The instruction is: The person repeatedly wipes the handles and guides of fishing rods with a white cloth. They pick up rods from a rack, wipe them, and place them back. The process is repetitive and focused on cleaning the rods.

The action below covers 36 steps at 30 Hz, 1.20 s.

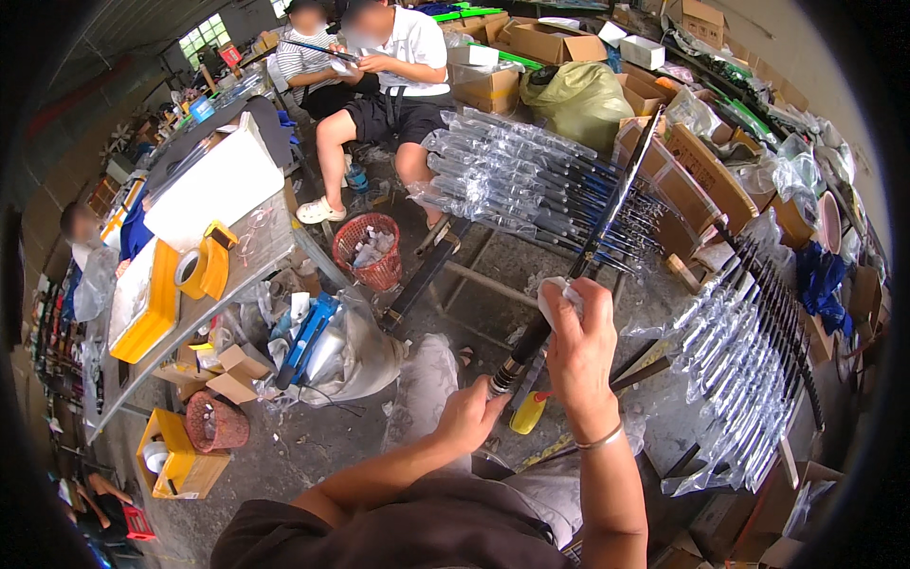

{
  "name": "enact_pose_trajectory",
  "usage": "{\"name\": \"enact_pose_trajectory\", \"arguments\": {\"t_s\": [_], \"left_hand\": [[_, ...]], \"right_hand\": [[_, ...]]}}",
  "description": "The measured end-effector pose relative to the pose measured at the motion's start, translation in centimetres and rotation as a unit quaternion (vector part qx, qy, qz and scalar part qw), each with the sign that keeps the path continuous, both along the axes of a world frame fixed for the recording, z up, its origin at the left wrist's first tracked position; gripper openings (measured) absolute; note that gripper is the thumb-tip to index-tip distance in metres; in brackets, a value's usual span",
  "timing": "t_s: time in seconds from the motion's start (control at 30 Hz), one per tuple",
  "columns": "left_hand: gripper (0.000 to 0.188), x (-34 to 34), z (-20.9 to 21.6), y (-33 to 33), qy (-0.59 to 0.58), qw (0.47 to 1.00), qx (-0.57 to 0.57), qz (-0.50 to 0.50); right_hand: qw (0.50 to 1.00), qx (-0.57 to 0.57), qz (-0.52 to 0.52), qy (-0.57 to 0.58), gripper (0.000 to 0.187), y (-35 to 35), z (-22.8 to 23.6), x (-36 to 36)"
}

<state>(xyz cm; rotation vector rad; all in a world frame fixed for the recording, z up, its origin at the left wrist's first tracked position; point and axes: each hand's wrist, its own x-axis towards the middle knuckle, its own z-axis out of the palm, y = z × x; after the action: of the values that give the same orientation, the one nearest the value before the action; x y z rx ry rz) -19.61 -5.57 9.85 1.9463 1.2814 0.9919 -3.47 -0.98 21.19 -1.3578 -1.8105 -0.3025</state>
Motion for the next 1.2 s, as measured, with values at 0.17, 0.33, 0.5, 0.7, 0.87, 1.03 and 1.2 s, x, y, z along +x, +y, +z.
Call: {"name": "enact_pose_trajectory", "arguments": {"t_s": [0.17, 0.33, 0.5, 0.7, 0.87, 1.03, 1.2], "left_hand": [[0.021, 0.5, 0.8, 0.5, -0.053, 0.998, -0.022, -0.003], [0.021, 0.0, 0.9, 0.1, -0.036, 0.998, -0.051, -0.011], [0.020, 0.3, 1.6, 0.1, -0.053, 0.995, -0.081, -0.028], [0.018, 0.5, 1.1, 1.2, -0.047, 0.998, -0.044, 0.001], [0.018, 0.3, 1.9, 0.9, -0.015, 1.000, 0.020, 0.007], [0.017, 0.1, 1.5, 1.3, 0.008, 0.997, 0.052, 0.047], [0.017, 0.2, 2.8, 1.5, 0.041, 0.993, 0.085, 0.070]], "right_hand": [[0.999, -0.004, 0.047, 0.004, 0.040, -1.8, -3.4, -0.9], [0.999, 0.010, 0.033, 0.013, 0.047, -0.2, -1.3, -0.2], [0.999, 0.045, 0.013, 0.014, 0.038, -0.8, -2.1, -0.9], [0.996, -0.010, 0.077, 0.037, 0.038, -1.3, -2.7, -1.2], [0.996, 0.027, 0.059, 0.061, 0.048, -0.8, -2.4, -0.8], [0.996, 0.021, 0.078, 0.022, 0.042, -1.6, -3.6, -0.5], [0.999, 0.048, -0.016, 0.005, 0.036, -0.2, -1.4, 1.0]]}}
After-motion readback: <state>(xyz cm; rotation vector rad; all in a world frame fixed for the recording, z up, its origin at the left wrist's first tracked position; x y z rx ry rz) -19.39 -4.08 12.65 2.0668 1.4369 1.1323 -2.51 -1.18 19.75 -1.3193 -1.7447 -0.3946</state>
